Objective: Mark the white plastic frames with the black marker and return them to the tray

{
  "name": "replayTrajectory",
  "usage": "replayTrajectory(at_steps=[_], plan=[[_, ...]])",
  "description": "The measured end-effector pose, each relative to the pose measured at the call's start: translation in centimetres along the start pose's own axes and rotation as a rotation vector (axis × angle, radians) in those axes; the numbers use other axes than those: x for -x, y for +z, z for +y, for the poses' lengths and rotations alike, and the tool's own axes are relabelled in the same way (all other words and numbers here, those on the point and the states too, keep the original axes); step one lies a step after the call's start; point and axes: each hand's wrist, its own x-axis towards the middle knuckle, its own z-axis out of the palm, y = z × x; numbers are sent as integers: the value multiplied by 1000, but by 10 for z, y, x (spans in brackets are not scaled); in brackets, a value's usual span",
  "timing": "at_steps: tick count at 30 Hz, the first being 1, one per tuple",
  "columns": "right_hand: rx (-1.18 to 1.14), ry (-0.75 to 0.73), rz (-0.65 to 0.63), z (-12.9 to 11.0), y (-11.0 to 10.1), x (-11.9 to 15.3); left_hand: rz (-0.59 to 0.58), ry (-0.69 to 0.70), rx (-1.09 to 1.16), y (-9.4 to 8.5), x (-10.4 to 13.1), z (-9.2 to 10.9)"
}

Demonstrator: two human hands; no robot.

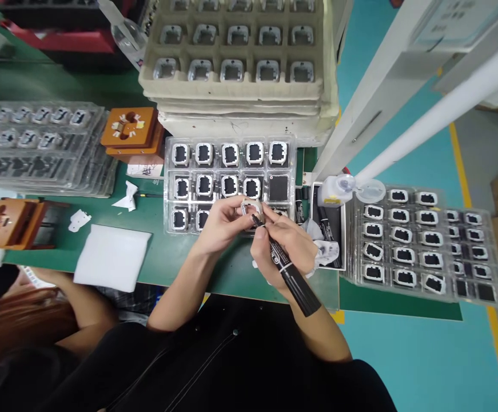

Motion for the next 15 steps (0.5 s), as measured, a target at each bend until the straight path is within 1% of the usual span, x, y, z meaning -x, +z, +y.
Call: replayTrajectory(at_steps=[2, 3, 5, 7, 9, 11, 13, 15], plan=[[-24, -4, 9, 0, -1, 0, 5, -8, 12, 1, -1, -2], [-39, -2, 22, -1, -2, 0, 27, 6, 23, 3, -2, -2], [-53, 28, 63, -4, -4, -2, 121, 76, 13, 8, -3, -2], [-13, 91, 103, -8, -5, -4, 245, 178, -88, 14, -5, -2], [30, 131, 153, -11, -5, -7, 346, 285, -294, 21, -11, -2], [29, 109, 225, -11, -4, -9, 394, 375, -572, 28, -22, -3], [0, 71, 284, -8, -2, -10, 396, 411, -867, 35, -34, -6], [9, 72, 309, -4, -4, -9, 360, 413, -1114, 42, -45, -7]])
